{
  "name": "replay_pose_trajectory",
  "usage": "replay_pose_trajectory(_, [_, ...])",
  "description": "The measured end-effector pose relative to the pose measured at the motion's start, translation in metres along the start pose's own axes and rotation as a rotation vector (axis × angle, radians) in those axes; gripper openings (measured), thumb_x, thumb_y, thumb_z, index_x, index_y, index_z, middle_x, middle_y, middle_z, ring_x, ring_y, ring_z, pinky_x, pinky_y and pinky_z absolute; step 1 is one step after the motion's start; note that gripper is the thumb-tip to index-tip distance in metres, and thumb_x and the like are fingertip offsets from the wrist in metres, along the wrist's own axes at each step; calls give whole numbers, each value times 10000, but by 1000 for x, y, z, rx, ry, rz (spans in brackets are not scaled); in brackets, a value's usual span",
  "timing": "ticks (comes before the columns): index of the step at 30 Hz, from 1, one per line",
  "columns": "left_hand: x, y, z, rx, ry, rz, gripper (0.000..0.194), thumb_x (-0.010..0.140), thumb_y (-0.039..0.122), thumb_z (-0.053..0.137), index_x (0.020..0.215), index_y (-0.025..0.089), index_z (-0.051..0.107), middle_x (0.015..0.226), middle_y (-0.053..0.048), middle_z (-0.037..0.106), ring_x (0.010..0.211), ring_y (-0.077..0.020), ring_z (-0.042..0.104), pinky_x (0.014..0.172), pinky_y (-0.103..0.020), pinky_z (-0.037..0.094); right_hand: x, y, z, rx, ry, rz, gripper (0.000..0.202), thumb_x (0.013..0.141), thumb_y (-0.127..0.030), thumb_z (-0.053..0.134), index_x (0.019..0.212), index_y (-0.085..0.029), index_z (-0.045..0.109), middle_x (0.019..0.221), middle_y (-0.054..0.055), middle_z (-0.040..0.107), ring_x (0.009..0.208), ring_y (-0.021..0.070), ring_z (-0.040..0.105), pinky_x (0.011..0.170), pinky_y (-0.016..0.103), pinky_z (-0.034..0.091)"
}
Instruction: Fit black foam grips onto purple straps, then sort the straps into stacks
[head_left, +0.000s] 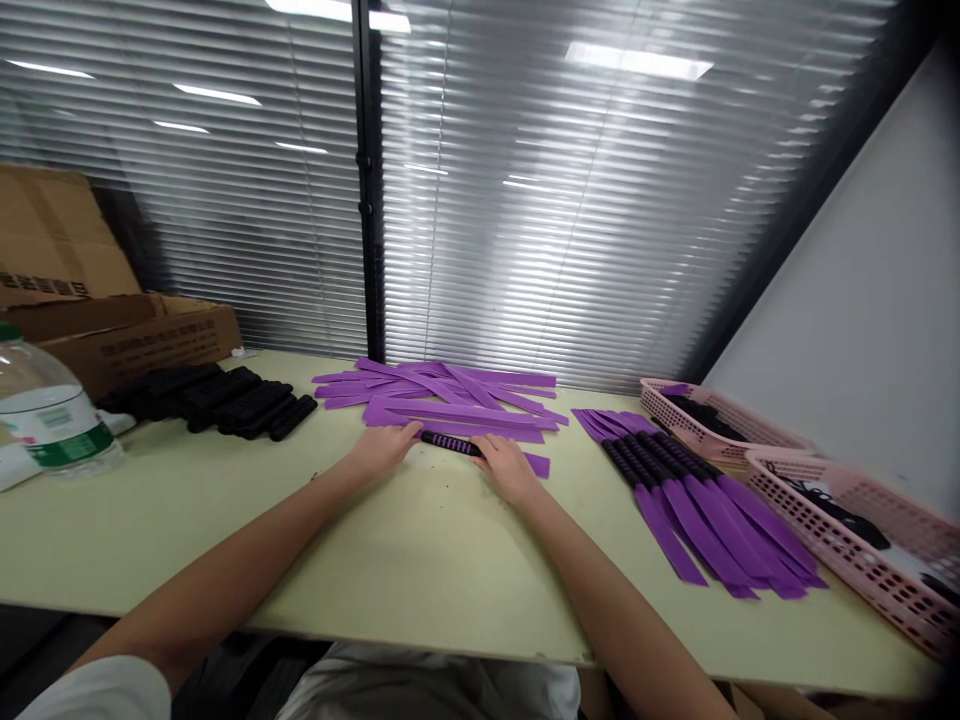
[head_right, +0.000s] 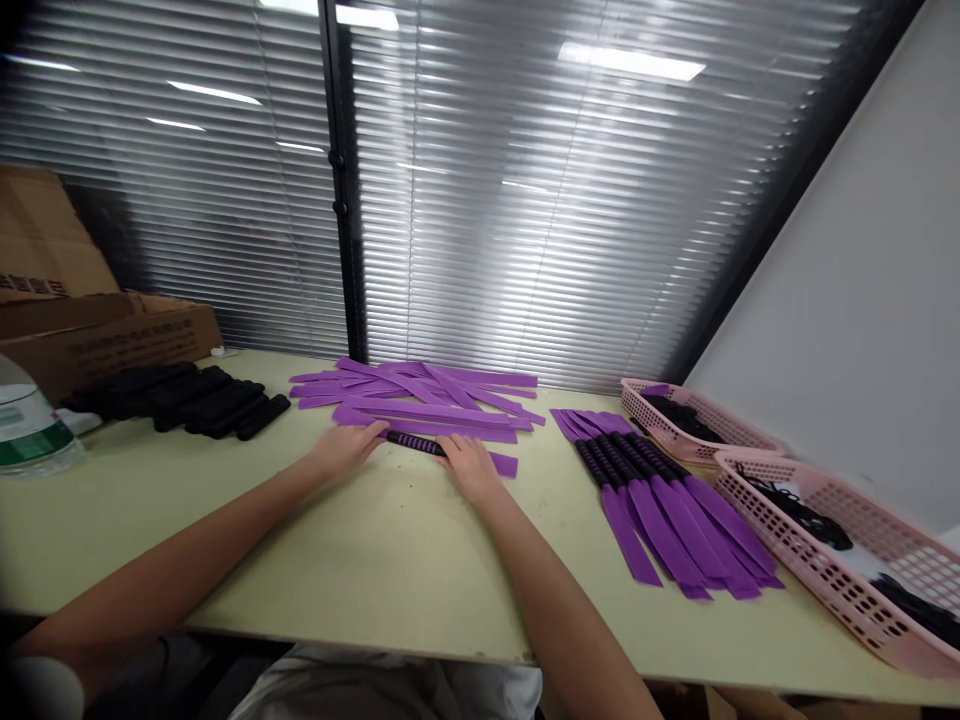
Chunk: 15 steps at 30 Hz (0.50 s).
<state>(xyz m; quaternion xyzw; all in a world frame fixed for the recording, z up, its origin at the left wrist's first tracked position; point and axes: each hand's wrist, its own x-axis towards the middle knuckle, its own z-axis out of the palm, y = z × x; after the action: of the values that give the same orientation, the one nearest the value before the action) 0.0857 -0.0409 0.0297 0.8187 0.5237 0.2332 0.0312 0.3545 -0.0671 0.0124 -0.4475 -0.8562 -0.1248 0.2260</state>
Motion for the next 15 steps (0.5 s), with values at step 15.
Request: replay_pose_trajectory(15, [0,39,34,-1484,666,-497,372,762,155,659,908,260,333,912,44,474,783,-80,584,732,-315,600,-4,-44,-4,-240,335,-209,284,955,-143,430,1126,-287,603,1163,31,655,1064,202,508,867,375,249])
